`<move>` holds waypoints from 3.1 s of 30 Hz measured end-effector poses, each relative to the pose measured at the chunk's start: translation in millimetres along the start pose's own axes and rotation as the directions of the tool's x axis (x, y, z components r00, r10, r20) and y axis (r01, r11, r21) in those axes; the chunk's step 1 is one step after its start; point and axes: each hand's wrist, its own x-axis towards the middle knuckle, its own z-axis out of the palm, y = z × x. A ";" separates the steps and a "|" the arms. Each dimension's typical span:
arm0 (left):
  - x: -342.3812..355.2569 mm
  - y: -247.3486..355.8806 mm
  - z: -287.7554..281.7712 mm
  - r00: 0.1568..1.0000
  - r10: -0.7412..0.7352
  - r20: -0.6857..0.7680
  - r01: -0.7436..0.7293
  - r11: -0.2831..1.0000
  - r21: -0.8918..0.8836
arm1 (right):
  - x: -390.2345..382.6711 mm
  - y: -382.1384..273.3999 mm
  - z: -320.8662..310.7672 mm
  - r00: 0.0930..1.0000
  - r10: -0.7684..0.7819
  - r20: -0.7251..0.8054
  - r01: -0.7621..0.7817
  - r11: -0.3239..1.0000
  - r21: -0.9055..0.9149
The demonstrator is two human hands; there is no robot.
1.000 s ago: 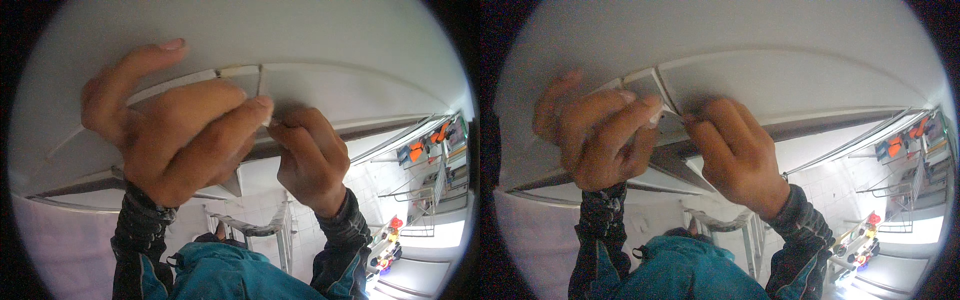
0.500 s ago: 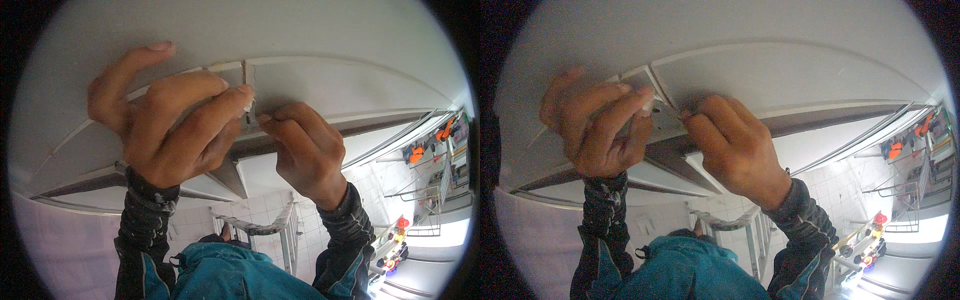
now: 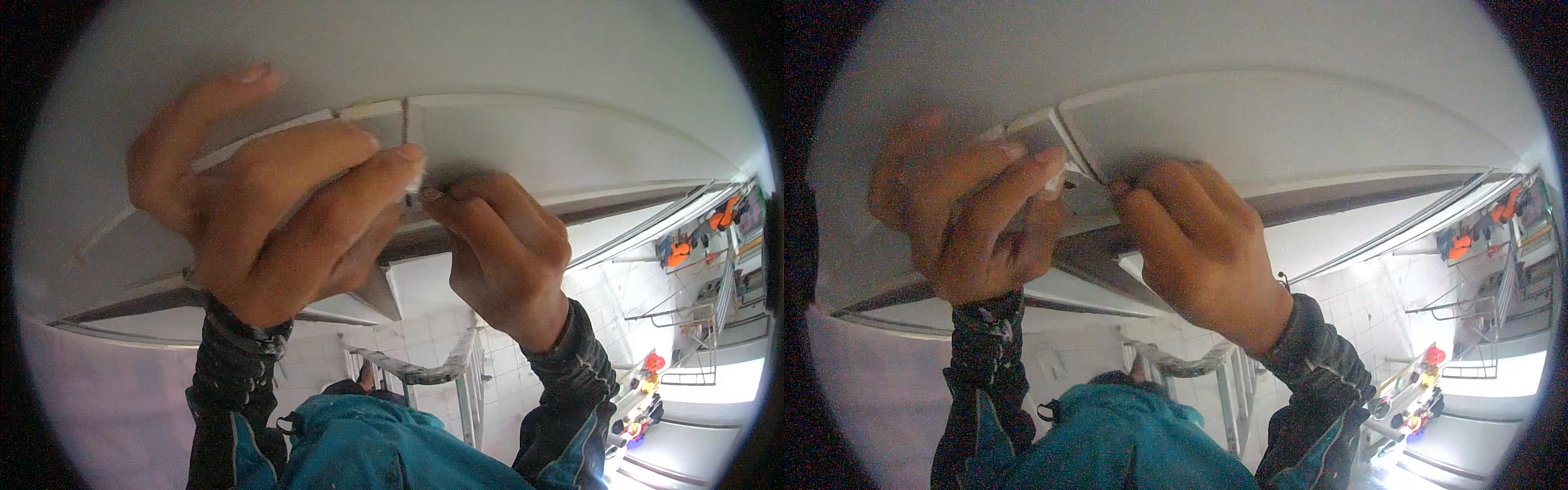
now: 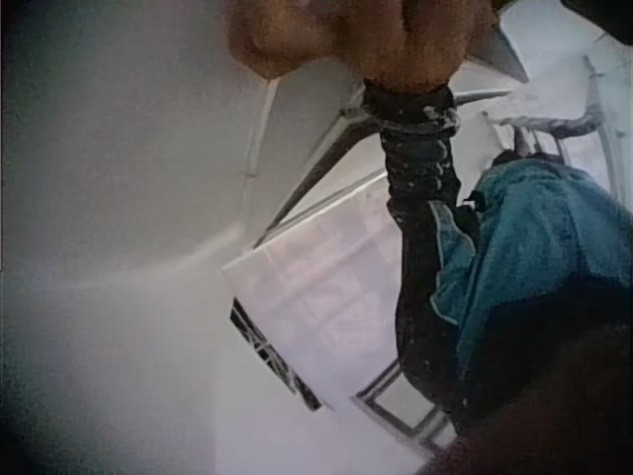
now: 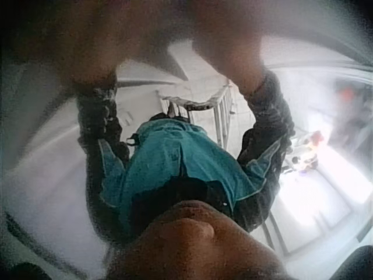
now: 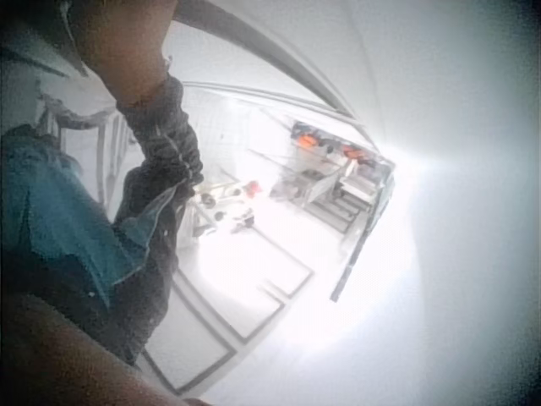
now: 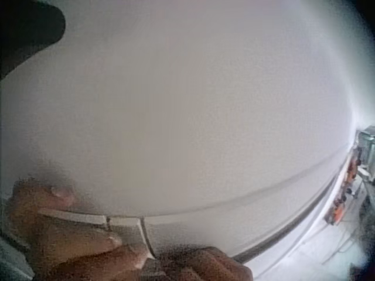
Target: The person standing on a ladder applies pieces of white tape to the joints between ceiling panels by hand, then uses a screwdriver to tighten a screw into the panel support frame.
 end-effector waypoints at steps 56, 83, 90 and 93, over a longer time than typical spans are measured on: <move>8.7 -7.7 -8.2 0.997 0.052 -0.049 -0.059 0.987 -0.149 | -8.0 3.8 -5.4 0.994 -0.111 0.020 0.112 0.993 -0.037; -530.2 242.4 -180.9 -0.324 0.286 0.902 0.739 0.672 0.053 | -201.4 -102.8 12.4 0.550 0.835 -0.031 -0.794 0.534 0.290; -184.0 134.8 -96.9 0.383 -0.102 0.918 0.849 0.431 -0.307 | -51.7 -64.9 -12.9 0.970 0.222 0.096 -0.218 0.974 -0.058; -114.5 106.5 -88.4 0.581 -0.143 0.801 0.717 0.557 -0.420 | -6.4 -55.6 -21.8 0.987 0.094 0.127 -0.061 0.969 -0.238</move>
